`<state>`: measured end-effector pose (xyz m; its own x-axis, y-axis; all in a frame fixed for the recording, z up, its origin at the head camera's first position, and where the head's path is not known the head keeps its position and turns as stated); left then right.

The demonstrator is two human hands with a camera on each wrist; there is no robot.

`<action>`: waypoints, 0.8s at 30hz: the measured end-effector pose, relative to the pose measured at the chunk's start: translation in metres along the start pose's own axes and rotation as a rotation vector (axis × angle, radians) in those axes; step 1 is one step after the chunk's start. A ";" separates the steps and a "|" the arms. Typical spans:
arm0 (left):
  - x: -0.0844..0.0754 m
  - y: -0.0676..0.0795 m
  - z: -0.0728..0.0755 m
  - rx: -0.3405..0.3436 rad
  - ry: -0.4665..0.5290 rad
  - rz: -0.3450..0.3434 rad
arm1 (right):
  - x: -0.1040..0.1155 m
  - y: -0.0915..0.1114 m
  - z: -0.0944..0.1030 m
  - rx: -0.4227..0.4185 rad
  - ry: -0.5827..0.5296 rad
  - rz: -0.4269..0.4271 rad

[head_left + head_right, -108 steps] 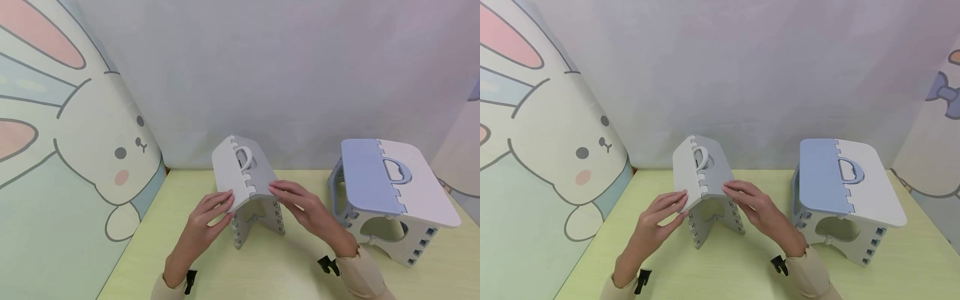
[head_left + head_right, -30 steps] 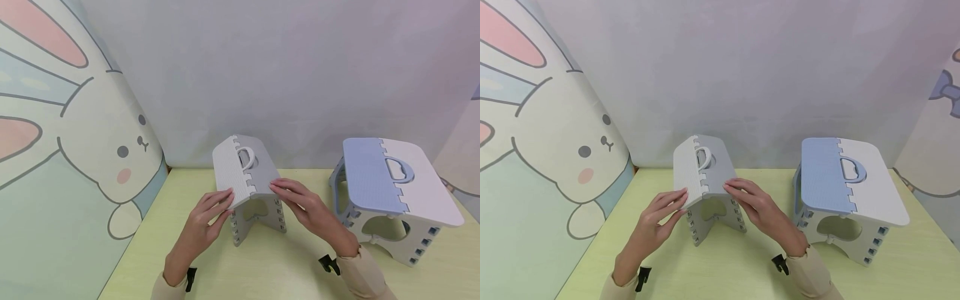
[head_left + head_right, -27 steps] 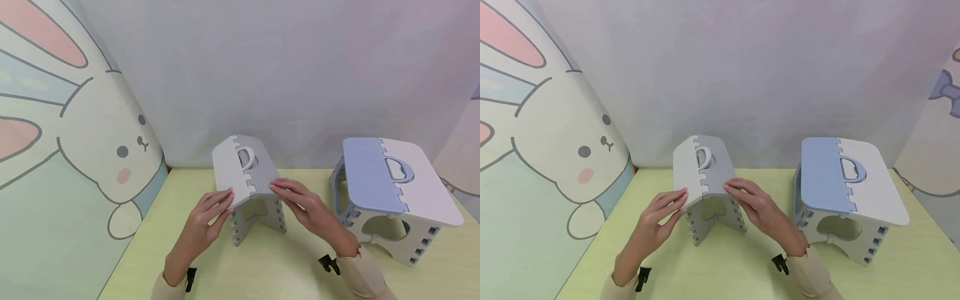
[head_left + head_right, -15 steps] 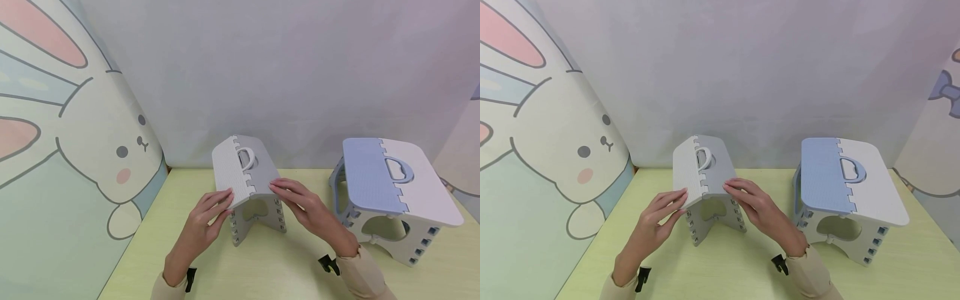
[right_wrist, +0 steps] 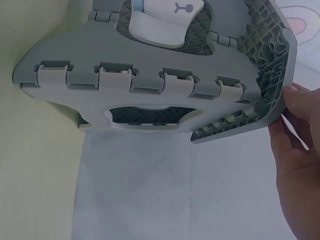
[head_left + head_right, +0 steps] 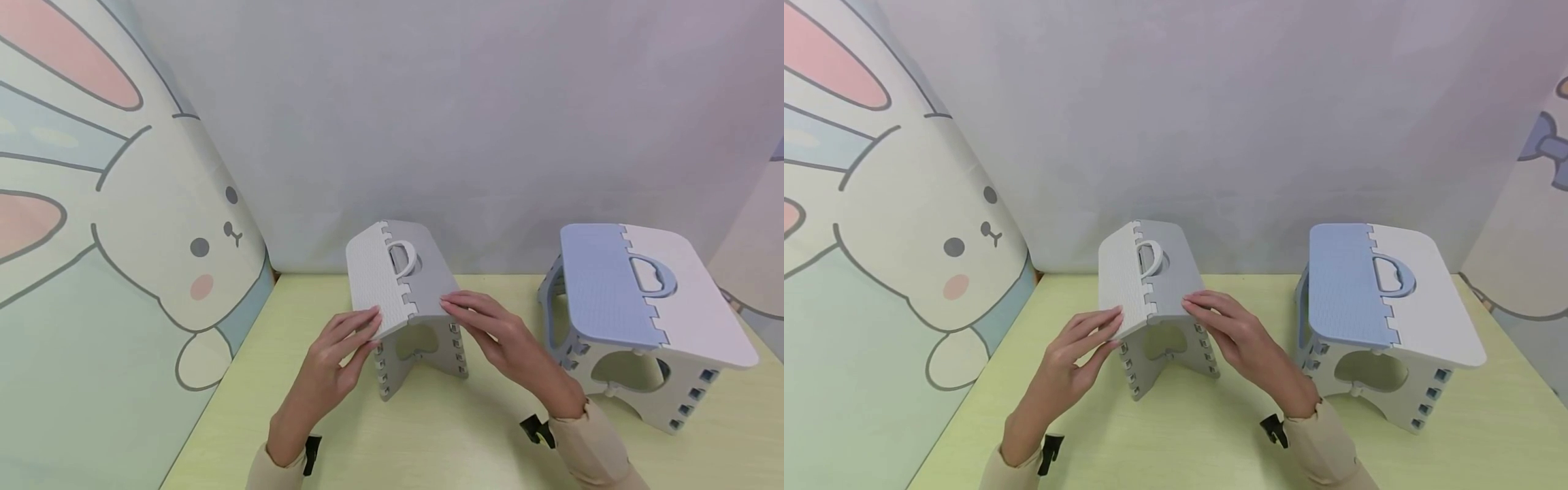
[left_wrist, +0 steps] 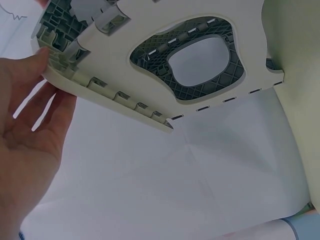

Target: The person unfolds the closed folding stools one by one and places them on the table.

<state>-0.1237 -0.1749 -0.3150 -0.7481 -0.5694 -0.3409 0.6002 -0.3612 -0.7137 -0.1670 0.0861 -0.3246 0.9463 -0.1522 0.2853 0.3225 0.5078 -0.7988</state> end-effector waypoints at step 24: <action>0.002 0.001 0.002 0.003 -0.012 0.002 | 0.000 -0.001 -0.001 0.010 0.030 -0.031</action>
<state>-0.1237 -0.1776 -0.3151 -0.7437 -0.5786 -0.3349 0.6024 -0.3625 -0.7111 -0.1676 0.0848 -0.3240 0.9361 -0.1934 0.2937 0.3517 0.5112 -0.7842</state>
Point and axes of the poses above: each hand's wrist, its own y-axis away from the middle knuckle, its own z-axis out of the back of the hand, x = y × z, the point moved 5 cm from there along -y, towards the middle knuckle, and after that the axes turned 4 degrees about z, right-handed, at the moved point
